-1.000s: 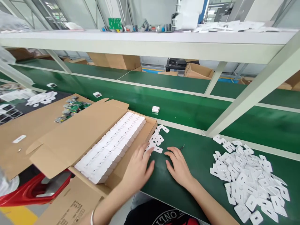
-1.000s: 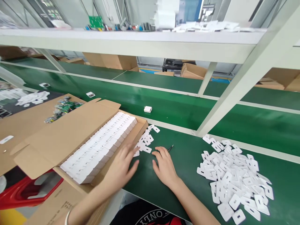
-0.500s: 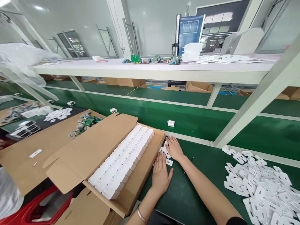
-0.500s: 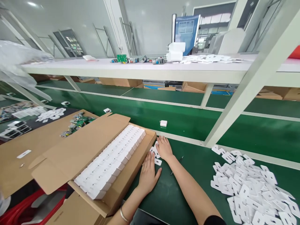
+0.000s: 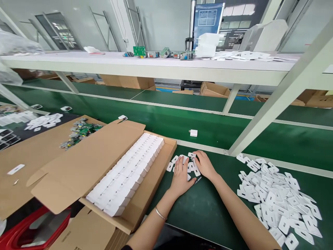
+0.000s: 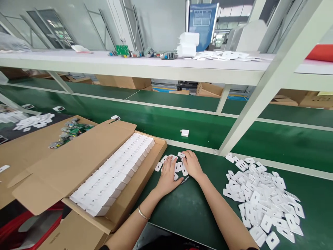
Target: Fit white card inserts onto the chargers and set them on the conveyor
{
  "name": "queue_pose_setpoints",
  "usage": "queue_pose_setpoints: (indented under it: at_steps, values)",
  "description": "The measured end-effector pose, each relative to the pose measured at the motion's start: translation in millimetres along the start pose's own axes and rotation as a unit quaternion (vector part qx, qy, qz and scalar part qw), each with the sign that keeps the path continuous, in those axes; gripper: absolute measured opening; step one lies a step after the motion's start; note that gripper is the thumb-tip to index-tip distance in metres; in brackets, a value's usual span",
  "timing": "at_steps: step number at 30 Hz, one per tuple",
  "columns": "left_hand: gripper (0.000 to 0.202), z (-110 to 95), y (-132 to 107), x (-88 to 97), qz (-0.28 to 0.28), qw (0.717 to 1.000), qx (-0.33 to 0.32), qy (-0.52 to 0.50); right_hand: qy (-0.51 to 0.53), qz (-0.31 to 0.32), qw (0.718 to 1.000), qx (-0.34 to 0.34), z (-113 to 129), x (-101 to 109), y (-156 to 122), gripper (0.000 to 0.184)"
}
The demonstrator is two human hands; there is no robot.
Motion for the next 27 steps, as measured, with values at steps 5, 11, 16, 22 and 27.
queue_pose_setpoints:
  at_steps: [5,11,16,22,27]
  values:
    - [0.075,-12,16,-5.9,-0.006,0.995,-0.07,0.075,-0.002,-0.041,0.998,-0.045,-19,20,-31,0.035]
    - [0.049,-13,46,-15.7,0.005,0.99,-0.071,0.122,-0.036,-0.099,0.988,-0.112,-43,32,-68,0.038]
    - [0.041,-17,84,-12.8,-0.022,0.988,0.005,0.151,-0.143,-0.19,0.952,-0.193,-64,43,-83,0.043]
    - [0.053,-53,178,-31.2,0.006,0.993,-0.032,0.116,-0.247,-0.181,0.891,-0.335,-88,60,-88,0.072]
    - [0.073,-81,242,-66.3,0.082,0.995,-0.036,0.044,-0.268,-0.122,0.878,-0.378,-94,67,-88,0.074]
Point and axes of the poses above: each hand's wrist, its own y-axis towards the middle knuckle, its own x-axis out of the back of the hand, z = x × y, the point moved 2 cm from there along y, towards the middle knuckle, and after that the axes turned 4 degrees about -x, right-handed, at the moved point
